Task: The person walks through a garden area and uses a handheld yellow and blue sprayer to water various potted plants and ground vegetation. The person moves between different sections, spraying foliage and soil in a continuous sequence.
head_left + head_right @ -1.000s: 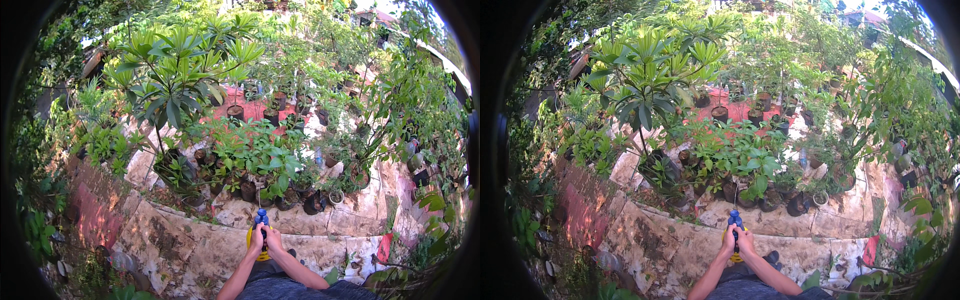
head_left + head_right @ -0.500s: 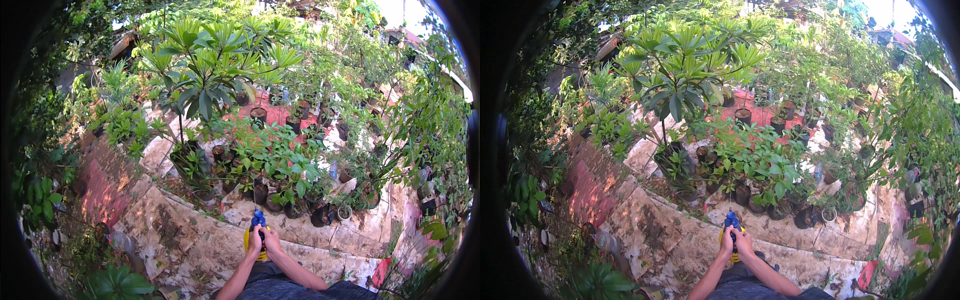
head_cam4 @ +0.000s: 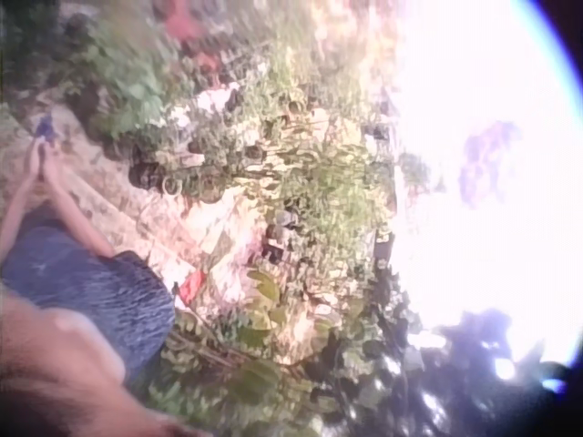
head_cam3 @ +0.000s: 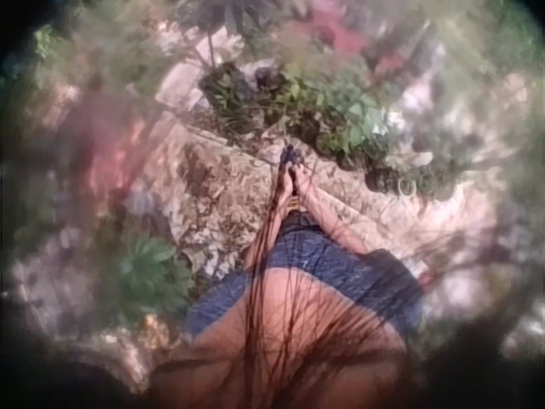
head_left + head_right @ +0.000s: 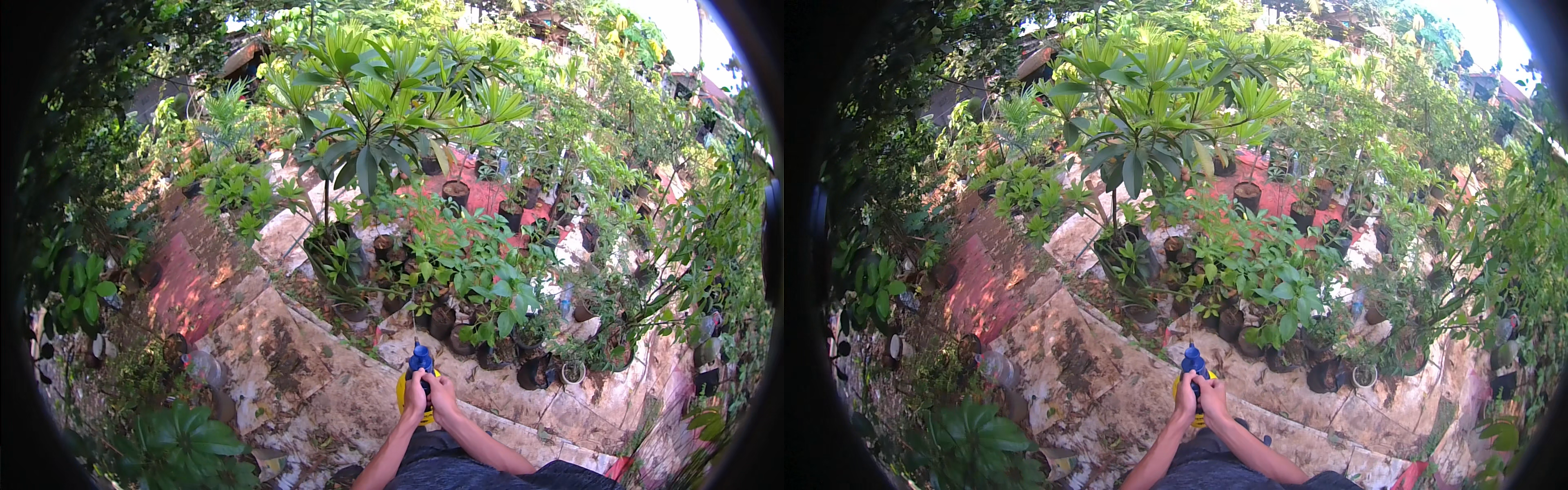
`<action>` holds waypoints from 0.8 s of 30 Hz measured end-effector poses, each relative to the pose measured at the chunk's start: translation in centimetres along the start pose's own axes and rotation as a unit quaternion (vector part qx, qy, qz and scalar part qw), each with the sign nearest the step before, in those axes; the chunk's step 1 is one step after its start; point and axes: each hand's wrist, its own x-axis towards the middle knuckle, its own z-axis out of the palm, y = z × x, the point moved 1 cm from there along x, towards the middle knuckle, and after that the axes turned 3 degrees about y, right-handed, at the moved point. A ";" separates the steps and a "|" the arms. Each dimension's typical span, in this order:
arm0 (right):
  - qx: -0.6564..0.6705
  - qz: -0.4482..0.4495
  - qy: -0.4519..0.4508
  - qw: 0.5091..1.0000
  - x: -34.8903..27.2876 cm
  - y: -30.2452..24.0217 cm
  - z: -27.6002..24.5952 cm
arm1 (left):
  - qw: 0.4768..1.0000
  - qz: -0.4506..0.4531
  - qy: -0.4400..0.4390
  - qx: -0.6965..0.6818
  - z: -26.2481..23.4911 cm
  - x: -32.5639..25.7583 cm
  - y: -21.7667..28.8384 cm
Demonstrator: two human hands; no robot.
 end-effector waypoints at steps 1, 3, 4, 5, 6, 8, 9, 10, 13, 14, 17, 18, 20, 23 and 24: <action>-0.002 0.001 -0.006 1.000 0.1 -0.2 0.0 | 1.000 0.008 0.003 -0.011 0.2 0.0 0.2; -0.004 -0.001 -0.016 1.000 0.3 -0.6 0.1 | 0.999 0.011 0.019 -0.027 0.5 0.0 0.5; -0.004 -0.003 -0.018 1.000 0.4 -0.8 0.2 | 0.999 0.016 0.020 -0.029 0.7 0.0 0.7; -0.011 0.000 -0.016 1.000 0.5 -1.0 0.2 | 0.999 0.021 0.021 -0.031 0.8 0.1 0.9; -0.003 -0.007 -0.025 1.000 0.6 -1.2 0.2 | 0.999 0.021 0.023 -0.033 1.0 0.1 1.0; -0.016 -0.002 -0.029 0.999 1.0 -1.6 0.2 | 0.999 0.014 0.025 -0.023 1.3 0.4 1.1; -0.006 -0.006 -0.043 0.999 1.2 -1.8 0.1 | 0.999 0.005 0.027 -0.018 1.4 0.5 1.2; -0.006 -0.004 -0.050 0.999 1.4 -2.0 0.1 | 0.999 0.006 0.030 -0.020 1.5 0.7 1.1; -0.023 0.003 -0.061 0.998 2.0 -2.4 0.0 | 0.999 0.008 0.035 -0.023 1.8 1.5 1.0; -0.040 0.010 -0.059 0.997 2.2 -2.5 0.0 | 0.999 0.012 0.036 -0.024 1.8 1.8 0.9; -0.052 0.012 -0.069 0.996 2.7 -2.4 0.6 | 0.997 0.025 0.056 -0.055 1.5 2.4 0.4; -0.066 0.025 -0.077 0.995 2.8 -2.2 1.0 | 0.995 0.026 0.066 -0.066 1.1 2.5 0.3; -0.073 0.014 -0.092 0.993 2.9 -1.7 2.2 | 0.994 0.007 0.075 -0.085 -0.2 2.9 0.3; -0.092 0.019 -0.115 0.989 3.5 -1.1 4.5 | 0.989 -0.001 0.099 -0.107 -2.3 4.1 1.1; -0.093 0.016 -0.125 0.988 3.8 -0.8 5.7 | 0.988 0.011 0.107 -0.109 -3.1 4.6 1.7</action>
